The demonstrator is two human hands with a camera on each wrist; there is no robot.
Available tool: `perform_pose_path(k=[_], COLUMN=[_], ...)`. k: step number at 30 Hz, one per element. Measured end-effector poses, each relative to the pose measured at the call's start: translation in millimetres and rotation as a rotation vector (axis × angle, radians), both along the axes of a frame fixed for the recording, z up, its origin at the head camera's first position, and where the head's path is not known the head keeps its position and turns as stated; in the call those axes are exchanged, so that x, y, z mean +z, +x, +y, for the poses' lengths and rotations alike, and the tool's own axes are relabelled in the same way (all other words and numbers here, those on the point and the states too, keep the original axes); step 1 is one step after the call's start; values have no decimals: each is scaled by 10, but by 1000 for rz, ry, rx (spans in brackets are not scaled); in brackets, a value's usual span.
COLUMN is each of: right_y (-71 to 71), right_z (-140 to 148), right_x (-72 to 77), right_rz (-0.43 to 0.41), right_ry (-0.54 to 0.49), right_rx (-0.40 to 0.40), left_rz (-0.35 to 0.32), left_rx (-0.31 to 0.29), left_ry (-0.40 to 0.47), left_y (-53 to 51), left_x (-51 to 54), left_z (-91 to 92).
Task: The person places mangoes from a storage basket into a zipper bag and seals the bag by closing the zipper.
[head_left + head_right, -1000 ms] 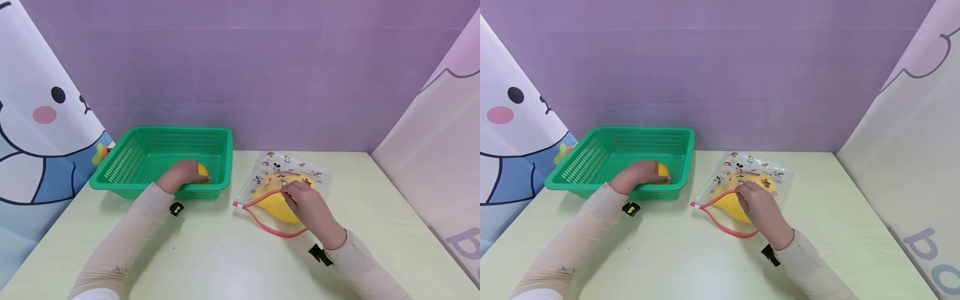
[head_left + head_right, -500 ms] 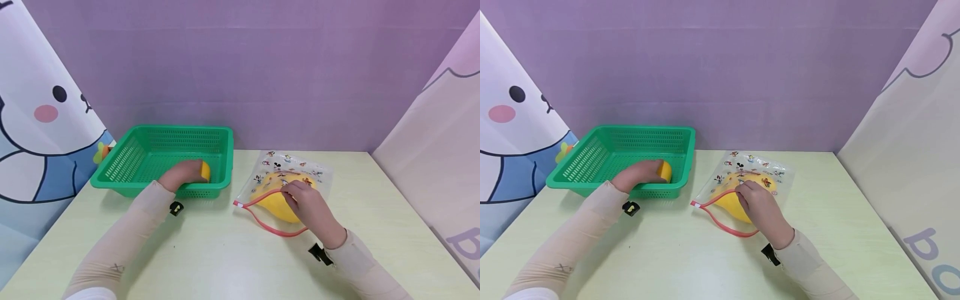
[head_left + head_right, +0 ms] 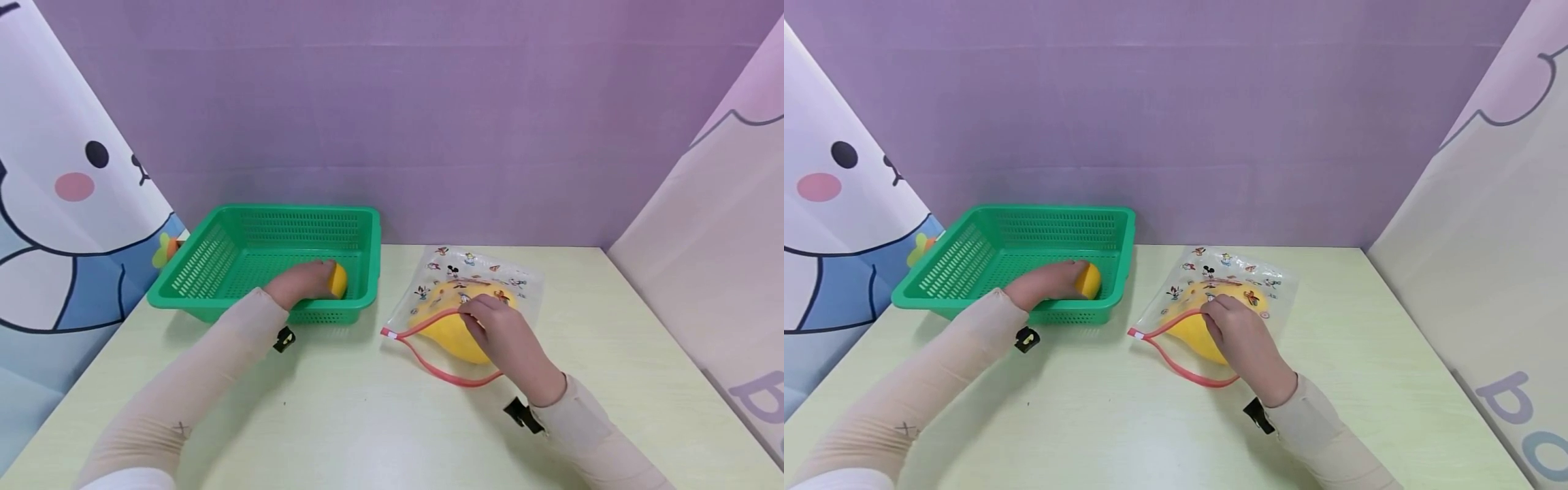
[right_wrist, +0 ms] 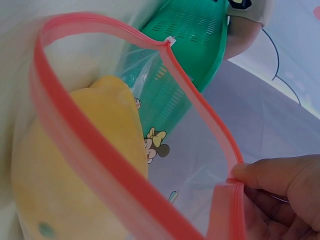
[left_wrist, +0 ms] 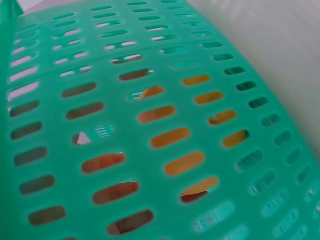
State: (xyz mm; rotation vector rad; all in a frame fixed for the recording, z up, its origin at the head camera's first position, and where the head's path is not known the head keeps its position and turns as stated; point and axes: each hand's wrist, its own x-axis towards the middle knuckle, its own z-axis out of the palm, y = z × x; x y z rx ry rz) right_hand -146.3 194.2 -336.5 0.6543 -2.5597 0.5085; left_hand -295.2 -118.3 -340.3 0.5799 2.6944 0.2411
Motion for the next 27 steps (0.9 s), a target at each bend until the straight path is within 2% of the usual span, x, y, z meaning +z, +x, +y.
perform_pose_path(k=[7, 19, 27], right_y=[-12, -13, -7], right_z=[2, -1, -1], right_x=[-13, -16, -17], right_rz=[-4, -1, 2], right_ry=[1, 1, -1], right_rx=[-2, -5, -2], left_rz=[39, 11, 20], left_rx=[18, 35, 32], left_ry=[-11, 4, 2], left_y=[-1, -13, -12], left_x=[-26, -34, -45], left_z=[19, 15, 20])
